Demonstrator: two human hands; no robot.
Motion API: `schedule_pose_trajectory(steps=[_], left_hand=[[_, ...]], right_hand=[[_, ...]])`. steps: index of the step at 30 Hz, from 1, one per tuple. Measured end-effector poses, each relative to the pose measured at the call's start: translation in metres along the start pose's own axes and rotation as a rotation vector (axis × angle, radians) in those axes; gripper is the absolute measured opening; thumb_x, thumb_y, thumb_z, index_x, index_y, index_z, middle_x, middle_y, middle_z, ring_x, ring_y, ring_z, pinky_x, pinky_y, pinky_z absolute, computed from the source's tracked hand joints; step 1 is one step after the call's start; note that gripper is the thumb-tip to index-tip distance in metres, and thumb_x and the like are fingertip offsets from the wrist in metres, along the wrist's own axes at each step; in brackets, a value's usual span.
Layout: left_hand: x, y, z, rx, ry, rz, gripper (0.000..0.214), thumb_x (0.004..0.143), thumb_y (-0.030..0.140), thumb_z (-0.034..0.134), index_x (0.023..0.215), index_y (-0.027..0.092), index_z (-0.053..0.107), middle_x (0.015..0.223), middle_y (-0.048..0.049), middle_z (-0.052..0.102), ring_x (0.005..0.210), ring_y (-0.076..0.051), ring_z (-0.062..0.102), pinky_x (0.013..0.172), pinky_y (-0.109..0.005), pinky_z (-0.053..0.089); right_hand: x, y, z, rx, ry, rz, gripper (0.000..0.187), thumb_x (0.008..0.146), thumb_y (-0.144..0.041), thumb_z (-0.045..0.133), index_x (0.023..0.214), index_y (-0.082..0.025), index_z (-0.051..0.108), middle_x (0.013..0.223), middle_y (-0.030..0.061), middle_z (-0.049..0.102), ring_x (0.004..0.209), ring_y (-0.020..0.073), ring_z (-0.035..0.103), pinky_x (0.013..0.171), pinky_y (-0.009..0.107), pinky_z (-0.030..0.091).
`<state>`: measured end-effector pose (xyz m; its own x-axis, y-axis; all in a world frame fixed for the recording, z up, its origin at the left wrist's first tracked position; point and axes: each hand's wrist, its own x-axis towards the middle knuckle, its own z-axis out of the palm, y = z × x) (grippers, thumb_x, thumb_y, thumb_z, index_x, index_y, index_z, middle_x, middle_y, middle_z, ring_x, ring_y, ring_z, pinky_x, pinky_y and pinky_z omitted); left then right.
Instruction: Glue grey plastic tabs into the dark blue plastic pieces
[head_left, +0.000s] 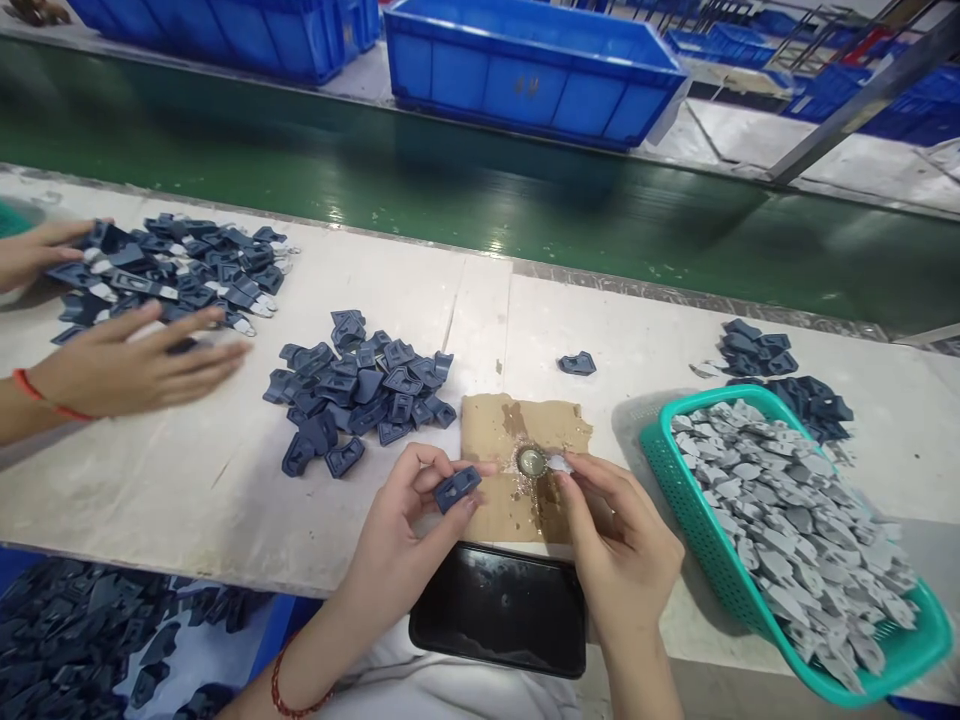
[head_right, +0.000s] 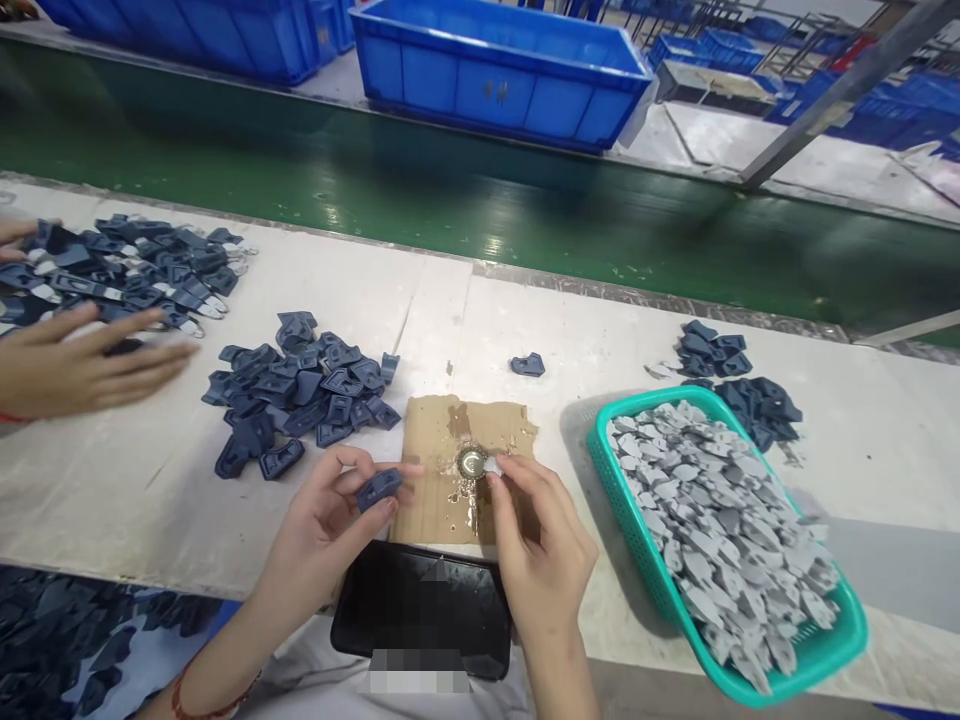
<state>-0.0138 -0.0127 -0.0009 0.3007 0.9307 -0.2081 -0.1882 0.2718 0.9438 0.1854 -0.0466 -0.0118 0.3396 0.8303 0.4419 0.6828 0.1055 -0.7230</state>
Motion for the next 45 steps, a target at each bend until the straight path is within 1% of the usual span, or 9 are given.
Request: schedule_pose_trajectory(steps=[4,8,14,20,23,26,31,36,45], left_hand=[[0.004,0.002,0.001,0.137,-0.010,-0.004,0.023,0.099,0.033,0.065,0.119,0.026,0.059,0.126,-0.0086,0.076,0.099,-0.018,0.074,0.095,-0.031,0.058],[0.004,0.004,0.001,0.283,-0.013,0.014,0.026,0.100,0.035,0.061,0.122,0.024,0.070,0.124,-0.0091,0.075,0.107,-0.022,0.073,0.099,-0.033,0.058],[0.001,0.000,-0.001,0.325,-0.031,0.031,0.032,0.103,0.037,0.056,0.130,0.026,0.069,0.127,-0.0093,0.072,0.115,-0.023,0.070,0.098,-0.030,0.059],[0.000,0.001,-0.003,0.354,-0.075,0.041,0.033,0.104,0.038,0.054,0.133,0.030,0.067,0.133,-0.0086,0.067,0.122,-0.025,0.065,0.080,-0.024,0.064],[0.002,0.000,-0.002,0.409,-0.073,0.082,0.029,0.103,0.034,0.057,0.128,0.032,0.070,0.131,-0.0066,0.070,0.125,-0.024,0.065,0.081,-0.023,0.064],[0.002,0.000,0.000,0.445,-0.060,0.129,0.029,0.101,0.030,0.060,0.127,0.030,0.072,0.130,-0.0071,0.072,0.122,-0.023,0.068,0.086,-0.024,0.064],[0.003,-0.001,0.003,0.467,-0.066,0.160,0.029,0.097,0.028,0.064,0.124,0.025,0.075,0.123,-0.0104,0.073,0.106,-0.022,0.073,0.076,-0.024,0.065],[0.006,-0.002,0.005,0.471,-0.047,0.216,0.027,0.092,0.022,0.072,0.118,0.023,0.078,0.116,-0.0092,0.077,0.107,-0.022,0.074,0.090,-0.027,0.063],[0.007,0.001,0.007,0.443,-0.053,0.221,0.026,0.091,0.022,0.074,0.116,0.020,0.078,0.110,-0.0087,0.077,0.100,-0.019,0.074,0.086,-0.025,0.063]], right_hand=[[0.001,-0.003,0.000,-0.006,-0.030,-0.051,0.016,0.094,-0.014,0.068,0.105,-0.023,0.075,0.102,0.0052,0.079,0.094,0.0211,0.075,0.089,0.035,0.060],[0.002,-0.004,0.002,-0.076,-0.060,-0.117,0.017,0.094,-0.013,0.067,0.107,-0.023,0.073,0.101,0.0055,0.079,0.095,0.0219,0.076,0.088,0.036,0.062],[0.002,-0.003,0.003,-0.133,-0.111,-0.191,0.018,0.095,-0.012,0.067,0.108,-0.023,0.072,0.100,0.0055,0.079,0.093,0.0206,0.075,0.087,0.036,0.062],[0.001,-0.004,0.003,-0.131,-0.102,-0.174,0.016,0.094,-0.012,0.069,0.105,-0.022,0.072,0.098,0.0056,0.078,0.093,0.0206,0.074,0.087,0.036,0.061],[-0.001,-0.004,0.001,-0.086,-0.072,-0.109,0.018,0.092,-0.011,0.071,0.105,-0.023,0.074,0.100,0.0054,0.079,0.093,0.0207,0.074,0.089,0.036,0.061],[-0.003,-0.004,-0.001,0.066,-0.005,0.062,0.018,0.089,-0.014,0.075,0.104,-0.024,0.078,0.101,0.0047,0.079,0.094,0.0209,0.074,0.088,0.036,0.061],[-0.003,-0.007,0.000,0.323,0.005,0.301,0.007,0.086,-0.023,0.079,0.093,-0.022,0.080,0.095,0.0067,0.079,0.091,0.0222,0.076,0.076,0.031,0.063],[-0.002,-0.013,0.002,0.402,-0.084,0.274,0.006,0.085,-0.020,0.079,0.090,-0.023,0.080,0.090,0.0076,0.079,0.094,0.0226,0.076,0.075,0.029,0.063],[-0.001,-0.018,0.005,0.427,-0.213,0.230,0.014,0.086,-0.015,0.077,0.093,-0.027,0.079,0.091,0.0030,0.079,0.094,0.0168,0.075,0.081,0.023,0.062]])
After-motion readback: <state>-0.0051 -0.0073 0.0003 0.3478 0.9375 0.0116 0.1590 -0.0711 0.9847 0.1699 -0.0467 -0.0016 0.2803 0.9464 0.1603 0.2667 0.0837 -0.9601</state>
